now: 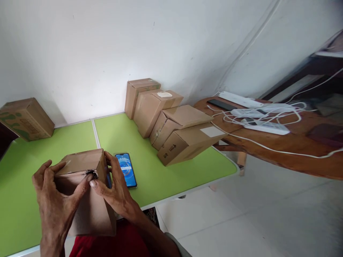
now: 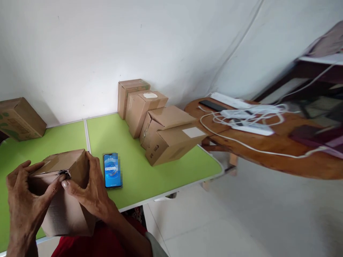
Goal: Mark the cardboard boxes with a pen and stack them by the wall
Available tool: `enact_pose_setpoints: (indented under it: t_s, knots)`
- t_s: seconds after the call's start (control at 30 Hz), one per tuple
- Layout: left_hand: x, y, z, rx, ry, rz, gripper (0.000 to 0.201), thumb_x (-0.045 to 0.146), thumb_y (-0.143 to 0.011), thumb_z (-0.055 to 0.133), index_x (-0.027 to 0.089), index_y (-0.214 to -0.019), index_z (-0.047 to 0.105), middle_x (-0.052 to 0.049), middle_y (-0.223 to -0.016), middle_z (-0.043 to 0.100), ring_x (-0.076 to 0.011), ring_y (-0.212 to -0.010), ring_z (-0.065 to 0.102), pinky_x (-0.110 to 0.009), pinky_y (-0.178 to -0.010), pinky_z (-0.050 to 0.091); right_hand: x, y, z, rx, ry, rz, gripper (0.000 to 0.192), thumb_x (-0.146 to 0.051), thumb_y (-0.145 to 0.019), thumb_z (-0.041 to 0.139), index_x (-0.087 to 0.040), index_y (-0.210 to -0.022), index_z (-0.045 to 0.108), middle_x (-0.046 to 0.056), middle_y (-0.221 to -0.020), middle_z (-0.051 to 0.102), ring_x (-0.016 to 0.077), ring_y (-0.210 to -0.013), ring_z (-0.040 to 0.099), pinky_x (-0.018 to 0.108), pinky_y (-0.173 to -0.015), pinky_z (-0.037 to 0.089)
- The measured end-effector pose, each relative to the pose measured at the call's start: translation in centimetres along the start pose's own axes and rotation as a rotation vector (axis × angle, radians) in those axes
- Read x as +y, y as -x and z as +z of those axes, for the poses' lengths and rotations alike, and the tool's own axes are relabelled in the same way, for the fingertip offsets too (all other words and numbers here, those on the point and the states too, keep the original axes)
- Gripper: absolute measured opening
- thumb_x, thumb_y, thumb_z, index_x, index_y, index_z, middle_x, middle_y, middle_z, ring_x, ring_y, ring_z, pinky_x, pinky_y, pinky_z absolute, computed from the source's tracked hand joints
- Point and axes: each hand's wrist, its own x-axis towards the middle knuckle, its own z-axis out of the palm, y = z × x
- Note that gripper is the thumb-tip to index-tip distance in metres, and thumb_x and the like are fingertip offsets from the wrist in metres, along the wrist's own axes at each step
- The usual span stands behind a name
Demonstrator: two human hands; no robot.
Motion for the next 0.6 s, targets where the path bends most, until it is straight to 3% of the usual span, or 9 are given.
enact_pose_setpoints:
  t_s: [0.17, 0.37, 0.5, 0.6]
  knots:
    - [0.4, -0.1, 0.3, 0.017, -0.036, 0.050, 0.071, 0.077, -0.081, 0.077, 0.016, -0.119, 0.074, -0.025, -0.141, 0.068, -0.0461, -0.141, 0.061, -0.066, -0.119, 0.050, 0.0, 0.0, 0.0, 0.012, 0.009, -0.022, 0.092, -0.064, -0.092, 0.085, -0.031, -0.167, 0.045, 0.013, -0.163, 0.055, 0.0353, -0.153, 0.054, 0.056, -0.128, 0.049]
    - [0.6, 0.1, 0.9, 0.061, -0.064, 0.169, 0.056, 0.065, -0.083, 0.080, 0.019, -0.114, 0.072, -0.018, -0.118, 0.077, -0.0437, -0.115, 0.071, -0.066, -0.104, 0.054, -0.5, -0.2, -0.3, 0.036, -0.008, 0.009, 0.080, -0.055, -0.092, 0.080, -0.030, -0.161, 0.047, 0.013, -0.160, 0.058, 0.0357, -0.149, 0.056, 0.058, -0.126, 0.050]
    - [1.0, 0.8, 1.7, 0.104, -0.052, 0.220, 0.063, 0.074, -0.088, 0.080, 0.019, -0.118, 0.074, -0.019, -0.126, 0.077, -0.0429, -0.120, 0.070, -0.065, -0.107, 0.053, -0.7, -0.7, -0.7, 0.054, -0.041, -0.008, 0.066, -0.046, -0.093, 0.071, -0.026, -0.153, 0.051, 0.014, -0.152, 0.062, 0.0349, -0.143, 0.060, 0.056, -0.123, 0.052]
    - [1.1, 1.1, 1.7, 0.081, -0.030, 0.224, 0.071, 0.075, -0.091, 0.078, 0.017, -0.132, 0.073, -0.022, -0.138, 0.073, -0.0430, -0.131, 0.066, -0.065, -0.113, 0.052, -0.5, -1.0, -1.0, 0.078, -0.038, -0.042, 0.054, -0.040, -0.094, 0.063, -0.026, -0.145, 0.056, 0.013, -0.142, 0.067, 0.0325, -0.134, 0.065, 0.052, -0.117, 0.055]
